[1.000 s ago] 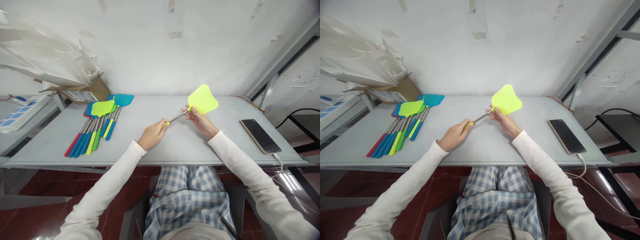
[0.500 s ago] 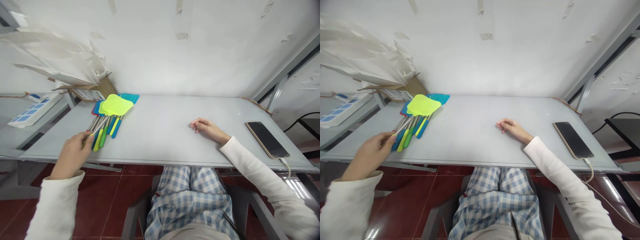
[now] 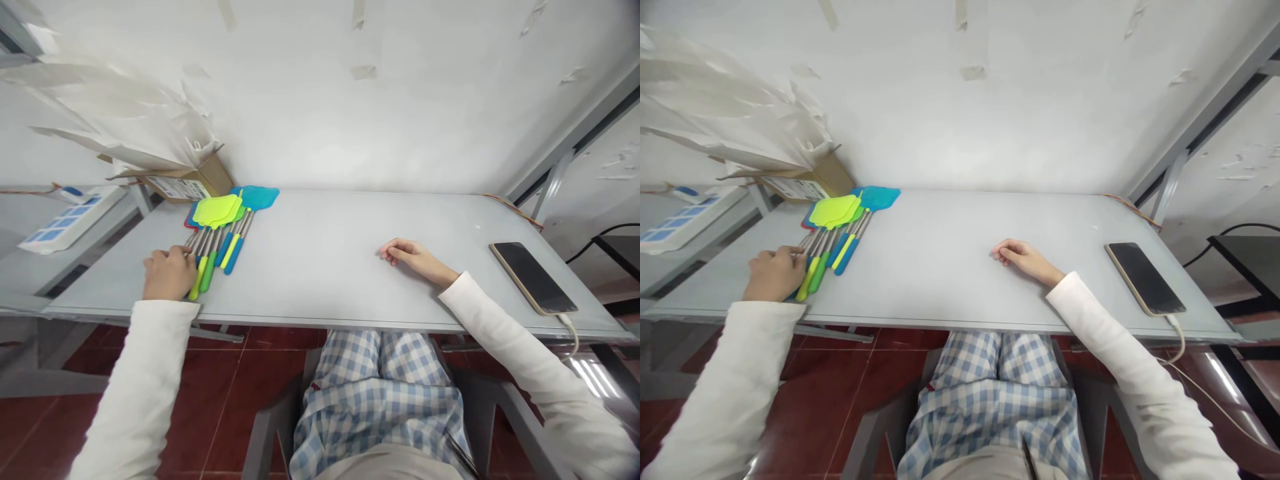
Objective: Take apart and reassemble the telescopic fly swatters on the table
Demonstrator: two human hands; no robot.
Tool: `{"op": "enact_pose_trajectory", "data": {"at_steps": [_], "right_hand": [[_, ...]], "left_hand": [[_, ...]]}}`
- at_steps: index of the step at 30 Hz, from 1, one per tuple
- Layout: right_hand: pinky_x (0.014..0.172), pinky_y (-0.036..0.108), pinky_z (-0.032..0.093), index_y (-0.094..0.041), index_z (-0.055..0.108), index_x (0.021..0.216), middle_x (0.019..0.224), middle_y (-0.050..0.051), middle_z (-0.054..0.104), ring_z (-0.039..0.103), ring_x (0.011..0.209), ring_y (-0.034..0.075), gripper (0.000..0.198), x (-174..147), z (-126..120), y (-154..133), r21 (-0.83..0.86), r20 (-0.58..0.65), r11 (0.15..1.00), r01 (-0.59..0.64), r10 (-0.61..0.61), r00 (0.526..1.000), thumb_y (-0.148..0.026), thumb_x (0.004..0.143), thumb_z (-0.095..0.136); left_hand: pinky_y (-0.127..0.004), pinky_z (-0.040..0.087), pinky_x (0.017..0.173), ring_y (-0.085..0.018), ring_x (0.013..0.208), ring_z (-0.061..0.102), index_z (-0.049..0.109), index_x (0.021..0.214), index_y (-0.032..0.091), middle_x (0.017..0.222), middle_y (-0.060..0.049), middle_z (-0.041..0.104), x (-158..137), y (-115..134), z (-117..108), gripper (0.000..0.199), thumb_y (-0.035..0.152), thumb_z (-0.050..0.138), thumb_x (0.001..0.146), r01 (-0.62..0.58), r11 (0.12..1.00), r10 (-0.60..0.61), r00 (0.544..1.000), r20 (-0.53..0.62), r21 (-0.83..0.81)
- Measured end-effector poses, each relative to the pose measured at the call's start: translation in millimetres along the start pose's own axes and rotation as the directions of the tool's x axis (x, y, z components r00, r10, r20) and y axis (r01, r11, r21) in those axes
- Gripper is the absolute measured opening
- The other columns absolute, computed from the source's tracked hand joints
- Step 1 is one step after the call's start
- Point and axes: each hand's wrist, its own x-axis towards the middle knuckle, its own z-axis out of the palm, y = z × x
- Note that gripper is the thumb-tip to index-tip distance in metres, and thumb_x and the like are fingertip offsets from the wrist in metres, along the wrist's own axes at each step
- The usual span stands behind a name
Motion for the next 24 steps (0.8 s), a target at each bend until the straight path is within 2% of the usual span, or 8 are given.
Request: {"op": "enact_pose_trajectory", "data": {"at_steps": [3, 6, 9, 14, 20, 24], "right_hand": [[0.081, 0.034, 0.045, -0.017, 0.068, 0.095, 0.094, 0.006, 0.066, 0.055, 0.079, 0.015, 0.036, -0.3, -0.3, 0.5, -0.016, 0.011, 1.0, 0.005, -0.005, 1.0, -0.051, 0.085, 0.061], [0.081, 0.034, 0.045, -0.017, 0.069, 0.095, 0.094, 0.006, 0.066, 0.055, 0.08, 0.015, 0.035, 0.2, 0.1, 1.9, -0.03, 0.014, 0.999, 0.011, -0.01, 1.0, -0.05, 0.086, 0.06], [0.081, 0.034, 0.046, -0.017, 0.069, 0.093, 0.094, 0.006, 0.067, 0.057, 0.081, 0.016, 0.035, 1.0, 1.1, 2.8, -0.029, 0.0, 0.999, 0.015, -0.015, 1.0, -0.05, 0.085, 0.061], [0.082, 0.036, 0.047, -0.017, 0.069, 0.092, 0.094, 0.007, 0.068, 0.058, 0.082, 0.016, 0.034, 1.7, 1.9, 2.5, -0.038, -0.015, 0.999, 0.008, -0.009, 1.0, -0.049, 0.084, 0.061], [0.081, 0.035, 0.047, -0.016, 0.069, 0.094, 0.094, 0.006, 0.067, 0.058, 0.082, 0.016, 0.033, 1.8, 1.2, 4.8, -0.053, -0.003, 0.998, 0.021, -0.021, 1.0, -0.047, 0.086, 0.059], [0.083, 0.035, 0.047, -0.016, 0.069, 0.096, 0.095, 0.006, 0.067, 0.057, 0.082, 0.016, 0.033, 2.1, 0.5, 7.1, -0.081, 0.007, 0.996, 0.025, -0.025, 1.0, -0.046, 0.087, 0.057]], "left_hand": [[-0.05, 0.04, 0.098, -0.038, 0.114, 0.047, 0.053, 0.126, 0.002, 0.119, -0.029, 0.056, -9.0, 9.9, -5.3, 0.053, 0.033, 0.033, 0.088, 0.053, 0.995, -0.051, 0.998, -0.03, 0.084], [-0.048, 0.039, 0.1, -0.037, 0.118, 0.047, 0.056, 0.128, 0.006, 0.12, -0.028, 0.054, -21.2, 32.0, -11.4, 0.056, 0.037, 0.03, 0.09, -0.028, 0.995, 0.035, 0.996, -0.083, 0.093], [-0.048, 0.039, 0.101, -0.038, 0.117, 0.049, 0.06, 0.124, 0.007, 0.12, -0.026, 0.055, -27.6, 59.8, -11.7, 0.055, 0.04, 0.032, 0.09, -0.145, 0.987, 0.149, 0.987, -0.058, 0.073], [-0.053, 0.042, 0.092, -0.045, 0.116, 0.05, 0.057, 0.122, -0.002, 0.121, -0.033, 0.053, -22.2, 94.0, -3.5, 0.053, 0.034, 0.035, 0.089, -0.122, 0.989, 0.122, 0.993, 0.007, 0.087], [-0.049, 0.045, 0.089, -0.044, 0.115, 0.052, 0.053, 0.125, 0.002, 0.122, -0.031, 0.053, -18.5, 108.1, 1.9, 0.048, 0.029, 0.036, 0.089, -0.09, 0.994, 0.088, 0.995, 0.038, 0.06], [-0.051, 0.046, 0.084, -0.042, 0.109, 0.055, 0.054, 0.122, 0.002, 0.115, -0.03, 0.057, -20.0, 111.8, 7.4, 0.045, 0.027, 0.036, 0.089, -0.135, 0.99, 0.135, 0.991, 0.009, 0.042]]}}
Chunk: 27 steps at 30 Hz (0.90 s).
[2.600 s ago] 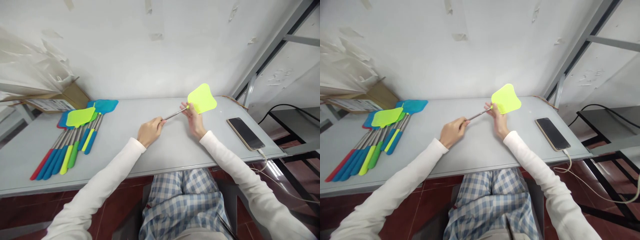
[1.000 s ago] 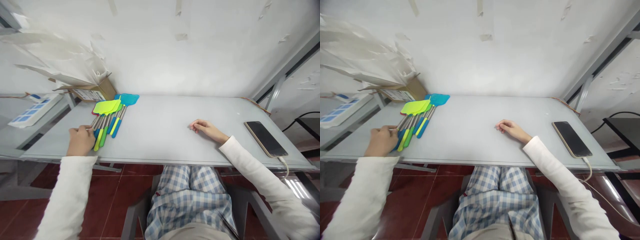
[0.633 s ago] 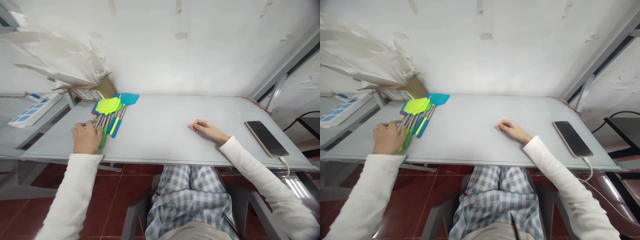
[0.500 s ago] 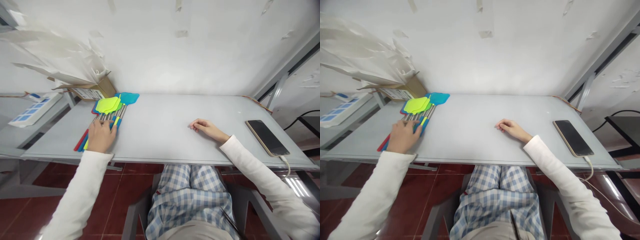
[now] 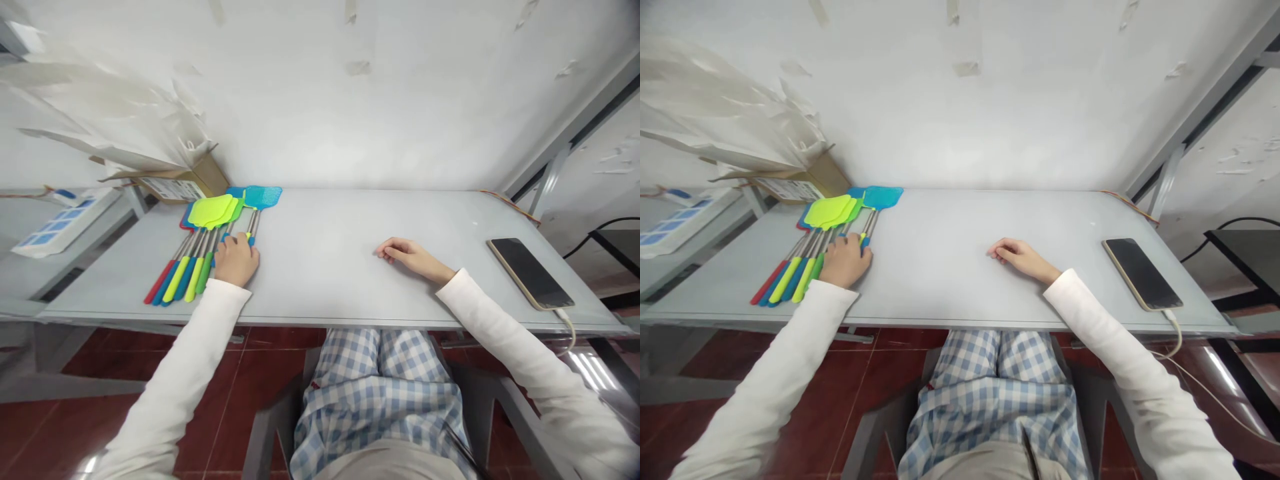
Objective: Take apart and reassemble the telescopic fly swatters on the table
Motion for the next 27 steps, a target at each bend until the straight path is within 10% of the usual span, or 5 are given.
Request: {"op": "enact_pose_trajectory", "data": {"at_steps": [12, 27], "right_hand": [[0.083, 0.036, 0.047, -0.017, 0.069, 0.094, 0.095, 0.007, 0.068, 0.057, 0.08, 0.016, 0.034, 1.6, -0.9, 0.5, -0.032, -0.002, 0.999, 0.01, -0.01, 1.0, -0.047, 0.087, 0.058], [0.078, 0.032, 0.049, -0.017, 0.074, 0.095, 0.093, 0.007, 0.07, 0.06, 0.083, 0.016, 0.036, 4.3, -1.0, 4.5, 0.079, -0.011, 0.997, -0.014, 0.015, 1.0, -0.049, 0.082, 0.064]], "left_hand": [[-0.042, 0.045, 0.099, -0.027, 0.105, 0.055, 0.054, 0.126, 0.016, 0.111, -0.012, 0.06, -25.7, 54.9, -2.8, 0.038, 0.023, 0.041, 0.091, -0.519, 0.801, 0.51, 0.853, -0.112, -0.298], [-0.041, 0.041, 0.089, -0.032, 0.105, 0.053, 0.062, 0.095, 0.012, 0.102, -0.017, 0.059, -5.0, 136.9, -17.4, 0.019, 0.025, 0.05, 0.087, -0.537, 0.814, 0.535, 0.842, -0.073, -0.22]]}}
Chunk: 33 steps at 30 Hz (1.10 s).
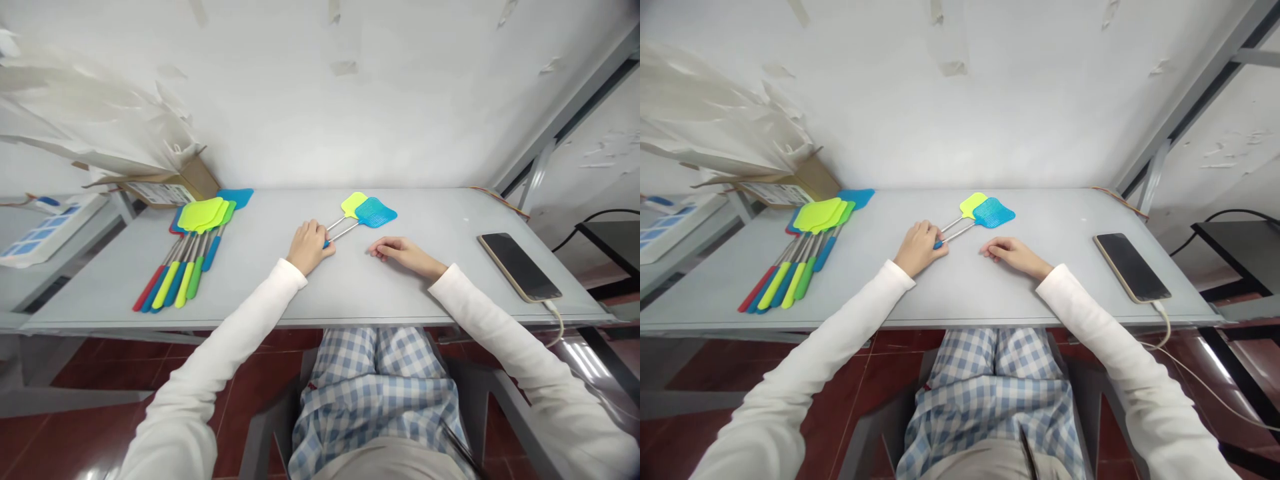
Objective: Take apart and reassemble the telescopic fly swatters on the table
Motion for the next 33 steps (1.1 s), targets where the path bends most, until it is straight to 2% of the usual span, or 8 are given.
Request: {"op": "enact_pose_trajectory", "data": {"at_steps": [3, 6, 9, 11, 16, 21, 29, 33], "right_hand": [[0.078, 0.031, 0.05, -0.017, 0.074, 0.104, 0.096, 0.008, 0.07, 0.061, 0.085, 0.016, 0.041, -0.3, 1.5, -1.3, 0.05, -0.013, 0.998, -0.032, 0.033, 0.999, -0.051, 0.082, 0.065], [0.077, 0.032, 0.053, -0.021, 0.069, 0.118, 0.112, 0.01, 0.069, 0.063, 0.093, 0.018, 0.049, 0.6, 3.1, -6.6, 0.175, -0.109, 0.984, -0.034, 0.054, 0.993, -0.053, 0.08, 0.068], [0.086, 0.033, 0.054, -0.026, 0.065, 0.118, 0.128, 0.008, 0.064, 0.062, 0.109, 0.02, 0.051, 3.1, 2.3, -16.5, 0.337, -0.267, 0.939, 0.071, 0.023, 0.963, -0.06, 0.08, 0.066], [0.093, 0.034, 0.053, -0.027, 0.064, 0.116, 0.131, 0.007, 0.064, 0.06, 0.118, 0.021, 0.053, 4.4, 0.5, -23.5, 0.365, -0.344, 0.922, 0.128, 0.006, 0.939, -0.065, 0.08, 0.06], [0.101, 0.036, 0.05, -0.028, 0.061, 0.116, 0.123, 0.006, 0.068, 0.059, 0.123, 0.022, 0.056, 6.1, -4.3, -29.5, 0.325, -0.453, 0.928, 0.183, -0.017, 0.891, -0.066, 0.075, 0.064], [0.101, 0.039, 0.052, -0.026, 0.061, 0.102, 0.113, 0.007, 0.071, 0.062, 0.118, 0.023, 0.05, 7.4, -9.9, -22.3, 0.37, -0.549, 0.902, 0.221, 0.02, 0.836, -0.063, 0.07, 0.071], [0.098, 0.043, 0.055, -0.023, 0.061, 0.089, 0.095, 0.007, 0.071, 0.067, 0.105, 0.025, 0.048, 5.4, -16.6, -13.9, 0.37, -0.663, 0.883, 0.29, 0.032, 0.748, -0.056, 0.061, 0.081], [0.1, 0.042, 0.054, -0.023, 0.062, 0.085, 0.091, 0.006, 0.07, 0.068, 0.099, 0.023, 0.04, 3.1, -40.6, -9.8, 0.366, -0.717, 0.876, 0.315, 0.05, 0.696, -0.05, 0.062, 0.082]], "left_hand": [[-0.037, 0.043, 0.085, -0.028, 0.098, 0.058, 0.059, 0.097, 0.014, 0.103, -0.014, 0.061, -3.5, 11.0, -7.3, 0.018, 0.027, 0.05, 0.088, 0.007, 0.997, -0.01, 0.999, -0.035, -0.075], [-0.031, 0.043, 0.073, -0.021, 0.086, 0.062, 0.055, 0.104, 0.017, 0.105, -0.009, 0.063, -4.7, 25.4, -17.1, 0.019, 0.03, 0.05, 0.09, 0.042, 0.975, -0.05, 0.998, -0.034, -0.216], [-0.027, 0.04, 0.065, -0.019, 0.079, 0.064, 0.049, 0.111, 0.019, 0.096, -0.004, 0.067, -1.6, 39.0, -22.7, 0.023, 0.029, 0.05, 0.09, -0.013, 0.951, 0.015, 1.0, 0.005, -0.308], [-0.026, 0.04, 0.064, -0.018, 0.076, 0.065, 0.047, 0.114, 0.02, 0.088, -0.003, 0.068, 1.8, 47.1, -22.9, 0.025, 0.028, 0.049, 0.091, -0.059, 0.942, 0.074, 0.997, 0.034, -0.33], [-0.028, 0.041, 0.067, -0.022, 0.08, 0.068, 0.048, 0.121, 0.02, 0.092, -0.006, 0.07, 9.4, 65.5, -19.4, 0.028, 0.029, 0.041, 0.096, -0.095, 0.921, 0.131, 0.989, 0.07, -0.378], [-0.029, 0.042, 0.068, -0.025, 0.089, 0.068, 0.057, 0.108, 0.022, 0.093, -0.009, 0.071, 14.5, 74.7, -18.4, 0.037, 0.046, 0.03, 0.101, -0.059, 0.923, 0.125, 0.981, 0.15, -0.381], [-0.029, 0.041, 0.065, -0.025, 0.082, 0.068, 0.059, 0.109, 0.021, 0.088, -0.01, 0.071, 16.2, 70.4, -13.5, 0.042, 0.047, 0.027, 0.102, -0.115, 0.964, 0.152, 0.979, 0.14, -0.239], [-0.03, 0.042, 0.066, -0.025, 0.077, 0.068, 0.06, 0.107, 0.022, 0.084, -0.009, 0.071, 9.3, 57.2, -11.2, 0.043, 0.047, 0.026, 0.101, -0.126, 0.972, 0.152, 0.981, 0.122, -0.198]]}}
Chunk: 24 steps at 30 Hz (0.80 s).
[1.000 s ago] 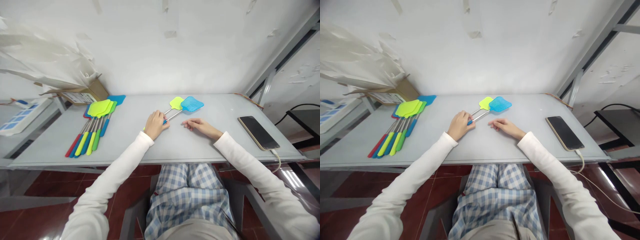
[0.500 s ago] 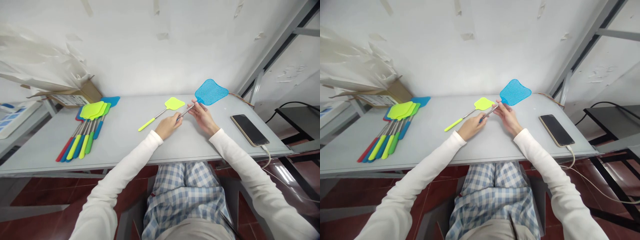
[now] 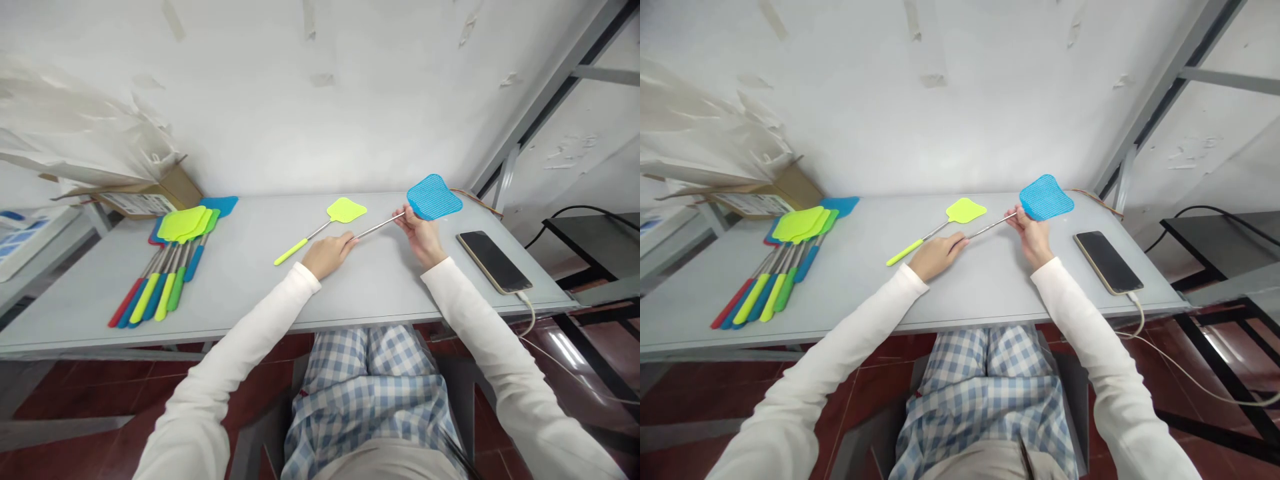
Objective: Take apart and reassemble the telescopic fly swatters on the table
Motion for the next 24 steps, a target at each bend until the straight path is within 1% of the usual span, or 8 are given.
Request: {"op": "enact_pose_trajectory", "data": {"at_steps": [5, 8, 11, 13, 15, 20, 22, 24], "right_hand": [[0.099, 0.04, 0.055, -0.023, 0.064, 0.083, 0.088, 0.004, 0.07, 0.069, 0.099, 0.021, 0.031, 20.5, -23.6, -16.1, -0.005, -0.042, 1.0, 0.021, -0.021, 0.999, -0.041, 0.067, 0.083], [0.099, 0.036, 0.055, -0.022, 0.065, 0.083, 0.086, 0.003, 0.069, 0.069, 0.097, 0.019, 0.022, 26.3, -21.1, -26.2, 0.001, -0.027, 1.0, 0.014, -0.014, 1.0, -0.035, 0.073, 0.079], [0.098, 0.034, 0.055, -0.021, 0.065, 0.08, 0.085, 0.002, 0.068, 0.069, 0.094, 0.016, 0.01, 33.1, -19.0, -37.5, 0.032, -0.065, 0.999, 0.033, -0.031, 0.997, -0.027, 0.079, 0.073], [0.097, 0.033, 0.055, -0.021, 0.065, 0.08, 0.086, 0.002, 0.068, 0.068, 0.095, 0.016, 0.007, 39.3, -25.8, -45.5, 0.045, -0.101, 0.997, 0.059, -0.055, 0.993, -0.023, 0.08, 0.071], [0.098, 0.033, 0.054, -0.02, 0.065, 0.081, 0.088, 0.003, 0.068, 0.068, 0.099, 0.016, 0.008, 45.8, -38.8, -52.5, 0.044, -0.122, 0.995, 0.086, -0.08, 0.989, -0.023, 0.079, 0.072], [0.099, 0.041, 0.053, -0.019, 0.065, 0.086, 0.097, 0.007, 0.069, 0.064, 0.111, 0.023, 0.028, 55.3, -71.2, -56.6, 0.021, -0.112, 0.993, 0.114, -0.111, 0.987, -0.033, 0.069, 0.082], [0.098, 0.044, 0.054, -0.021, 0.064, 0.085, 0.098, 0.006, 0.07, 0.063, 0.113, 0.024, 0.026, 56.2, -76.5, -53.4, 0.001, -0.111, 0.994, 0.112, -0.111, 0.988, -0.035, 0.07, 0.081], [0.099, 0.042, 0.054, -0.021, 0.065, 0.083, 0.092, 0.005, 0.07, 0.065, 0.107, 0.022, 0.02, 56.4, -78.0, -50.0, 0.008, -0.118, 0.995, 0.095, -0.094, 0.989, -0.031, 0.073, 0.078]], "left_hand": [[-0.031, 0.044, 0.069, -0.024, 0.079, 0.068, 0.061, 0.106, 0.024, 0.086, -0.006, 0.071, -14.5, -26.2, -7.1, 0.043, 0.048, 0.026, 0.101, -0.034, 0.999, 0.034, 0.999, 0.024, 0.003], [-0.03, 0.043, 0.067, -0.024, 0.077, 0.066, 0.062, 0.104, 0.026, 0.085, -0.005, 0.07, -16.0, -37.0, -15.8, 0.043, 0.05, 0.027, 0.1, -0.033, 0.998, 0.034, 0.999, 0.018, -0.051], [-0.029, 0.04, 0.065, -0.023, 0.072, 0.064, 0.062, 0.1, 0.026, 0.078, -0.003, 0.067, -16.6, -44.3, -25.3, 0.042, 0.05, 0.029, 0.098, -0.008, 0.996, 0.01, 1.0, 0.023, -0.092], [-0.028, 0.039, 0.065, -0.022, 0.069, 0.062, 0.062, 0.099, 0.026, 0.074, -0.002, 0.064, -21.0, -50.8, -30.4, 0.041, 0.05, 0.029, 0.097, 0.001, 0.994, 0.002, 0.999, 0.033, -0.114], [-0.027, 0.039, 0.066, -0.02, 0.067, 0.061, 0.062, 0.097, 0.025, 0.073, -0.001, 0.063, -29.1, -59.5, -33.6, 0.041, 0.05, 0.029, 0.097, -0.01, 0.989, 0.019, 0.998, 0.057, -0.149], [-0.024, 0.039, 0.066, -0.014, 0.06, 0.051, 0.059, 0.087, 0.023, 0.066, 0.002, 0.054, -51.4, -78.5, -34.8, 0.042, 0.051, 0.031, 0.096, -0.021, 0.97, 0.051, 0.992, 0.118, -0.243], [-0.023, 0.038, 0.064, -0.013, 0.058, 0.047, 0.058, 0.084, 0.022, 0.062, 0.004, 0.048, -55.0, -80.7, -34.2, 0.042, 0.051, 0.031, 0.096, -0.01, 0.967, 0.046, 0.99, 0.136, -0.256], [-0.023, 0.037, 0.063, -0.012, 0.057, 0.045, 0.058, 0.083, 0.021, 0.061, 0.004, 0.046, -55.3, -80.7, -33.8, 0.041, 0.051, 0.032, 0.095, -0.013, 0.964, 0.052, 0.989, 0.141, -0.266]]}}
